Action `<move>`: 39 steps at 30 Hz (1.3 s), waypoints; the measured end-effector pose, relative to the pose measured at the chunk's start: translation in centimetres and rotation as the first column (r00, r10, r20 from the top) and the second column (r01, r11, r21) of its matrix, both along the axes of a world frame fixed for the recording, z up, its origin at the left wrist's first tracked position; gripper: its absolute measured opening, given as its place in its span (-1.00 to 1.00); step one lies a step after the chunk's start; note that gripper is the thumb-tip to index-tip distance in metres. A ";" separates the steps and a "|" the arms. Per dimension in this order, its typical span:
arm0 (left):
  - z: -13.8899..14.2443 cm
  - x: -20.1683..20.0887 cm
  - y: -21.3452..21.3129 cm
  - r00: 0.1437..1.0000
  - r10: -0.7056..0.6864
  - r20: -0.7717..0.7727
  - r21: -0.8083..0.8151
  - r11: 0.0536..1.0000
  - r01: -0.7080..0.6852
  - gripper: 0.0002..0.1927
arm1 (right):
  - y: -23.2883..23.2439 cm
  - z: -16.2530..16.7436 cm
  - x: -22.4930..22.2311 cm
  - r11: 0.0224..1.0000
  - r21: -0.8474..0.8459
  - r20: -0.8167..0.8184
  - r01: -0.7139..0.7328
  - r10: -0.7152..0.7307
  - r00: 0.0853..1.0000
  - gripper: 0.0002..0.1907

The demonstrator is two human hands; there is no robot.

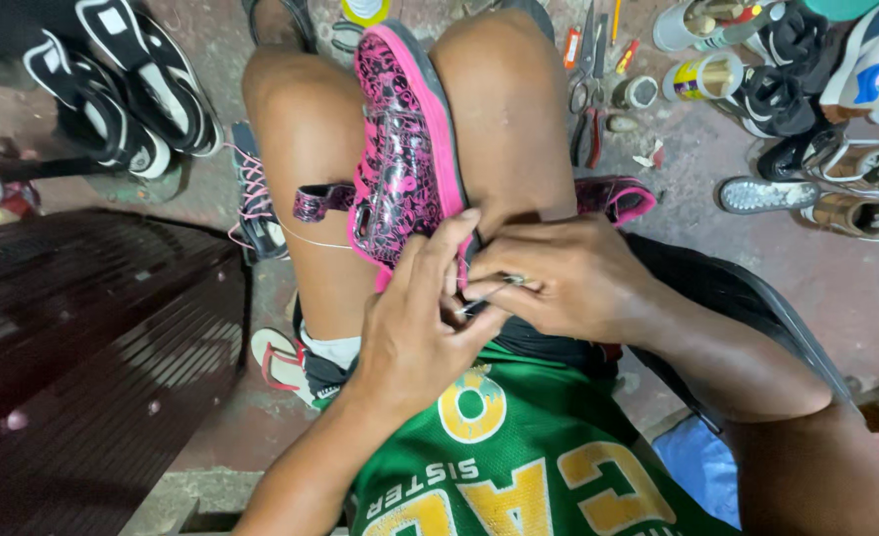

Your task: The person sits on the floor and sews a pink and black sneaker using a needle and thread. They repeatedly push the needle through the shoe's upper and pull the thread to secure the seam. The task continues without finishing the shoe in the clip.

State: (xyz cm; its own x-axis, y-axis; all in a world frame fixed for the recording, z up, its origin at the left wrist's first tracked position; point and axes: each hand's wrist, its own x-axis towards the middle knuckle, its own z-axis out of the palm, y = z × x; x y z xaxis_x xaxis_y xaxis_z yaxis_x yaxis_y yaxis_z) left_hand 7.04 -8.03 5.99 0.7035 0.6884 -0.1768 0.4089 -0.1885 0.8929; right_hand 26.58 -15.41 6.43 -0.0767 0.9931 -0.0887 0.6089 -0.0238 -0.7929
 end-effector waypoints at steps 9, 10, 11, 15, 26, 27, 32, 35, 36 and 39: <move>0.0 -0.8 0.2 0.998 0.031 0.063 -0.044 0.999 -0.028 0.00 | -1.0 -1.4 17.2 0.901 0.306 0.584 0.307 -0.432 0.687 -0.79; 0.0 -0.8 0.3 0.997 0.032 0.066 -0.063 0.998 -0.028 0.01 | -1.8 -1.9 18.8 0.876 0.318 0.647 0.363 -0.480 0.592 -0.79; 0.1 -0.8 0.3 0.997 0.033 0.065 -0.085 0.996 -0.027 0.02 | -2.1 -2.0 19.5 0.855 0.324 0.688 0.406 -0.507 0.519 -0.78; 0.4 -0.7 0.7 0.996 0.036 0.077 -0.103 0.994 -0.028 0.03 | -5.4 -2.8 15.6 0.859 0.084 0.580 0.506 -0.455 0.676 -0.83; 0.4 -2.2 0.7 0.924 0.151 0.352 0.097 0.976 -0.197 -0.57 | -3.8 -2.5 -1.5 0.965 -0.056 -0.164 0.255 -0.261 0.951 -0.69; 0.4 -3.0 1.0 0.926 0.229 0.299 0.241 0.921 -0.306 -0.68 | -3.9 -2.3 -1.3 0.935 -0.155 -0.264 0.318 -0.349 0.899 -0.68; -2.6 -7.1 2.8 0.988 0.152 -0.009 0.331 0.933 -0.141 -0.65 | -3.7 -1.7 -2.0 0.931 -0.159 -0.560 0.328 -0.358 0.747 -0.48; -5.1 -9.4 2.3 0.989 0.145 0.040 0.336 0.930 -0.150 -0.69 | -1.7 -2.6 -4.3 0.957 -0.017 -0.218 0.290 -0.287 0.933 -0.31; -5.9 -10.2 2.4 0.978 0.170 0.118 0.262 0.945 -0.196 -0.70 | -1.1 -2.9 -5.0 0.956 0.056 -0.057 0.289 -0.286 0.956 -0.26; -6.8 -13.2 3.4 0.881 0.473 0.003 0.023 0.881 -0.473 -0.47 | 0.4 -3.7 -6.0 0.934 0.081 -0.061 0.349 -0.344 0.937 -0.30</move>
